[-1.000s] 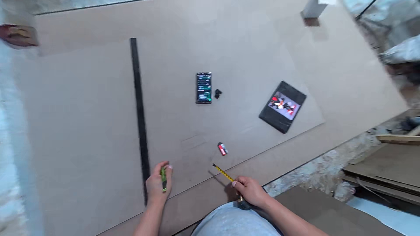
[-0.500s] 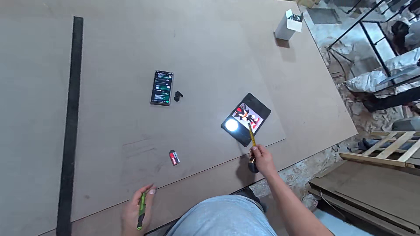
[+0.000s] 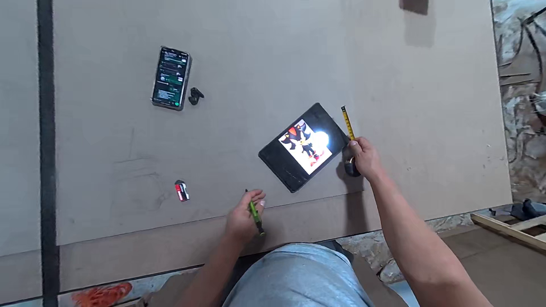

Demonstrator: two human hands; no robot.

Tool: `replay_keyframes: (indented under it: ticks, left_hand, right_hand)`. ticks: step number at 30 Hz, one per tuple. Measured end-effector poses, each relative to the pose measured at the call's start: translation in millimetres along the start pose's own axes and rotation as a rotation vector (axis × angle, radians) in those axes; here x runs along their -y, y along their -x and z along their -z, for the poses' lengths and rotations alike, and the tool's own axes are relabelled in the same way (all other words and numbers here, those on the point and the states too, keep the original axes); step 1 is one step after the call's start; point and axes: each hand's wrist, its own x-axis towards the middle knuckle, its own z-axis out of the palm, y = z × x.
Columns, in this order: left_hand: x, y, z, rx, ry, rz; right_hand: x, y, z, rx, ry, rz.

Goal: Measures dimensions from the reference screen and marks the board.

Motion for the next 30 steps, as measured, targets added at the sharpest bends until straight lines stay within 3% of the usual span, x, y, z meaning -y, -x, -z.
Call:
replay_keyframes:
  ticks: [5, 8, 11, 15, 20, 25, 30]
  left_hand:
    - [-10, -9, -4, -0.086, 0.031, 0.014]
    - [-15, -7, -6, -0.117, -0.051, -0.002]
    - [-21, -10, -12, -0.012, -0.164, -0.188]
    - [-33, -19, -23, 0.139, -0.258, -0.386]
    - [-38, -38, -17, 0.043, -0.356, -0.458]
    - [-31, -65, -1, -0.133, -0.386, -0.341]
    - [-27, -80, -9, -0.219, -0.328, -0.390]
  right_hand:
    - [-2, 31, -4, 0.152, 0.089, 0.139]
    - [-11, 57, -12, 0.320, 0.169, 0.436]
    - [-14, 77, -26, 0.382, 0.241, 0.694]
    - [-12, 82, -39, 0.434, 0.273, 0.828]
    - [-8, 63, -42, 0.406, 0.247, 0.888]
    - [-6, 23, -29, 0.290, 0.341, 0.848]
    - [2, 3, -29, 0.201, 0.424, 0.856]
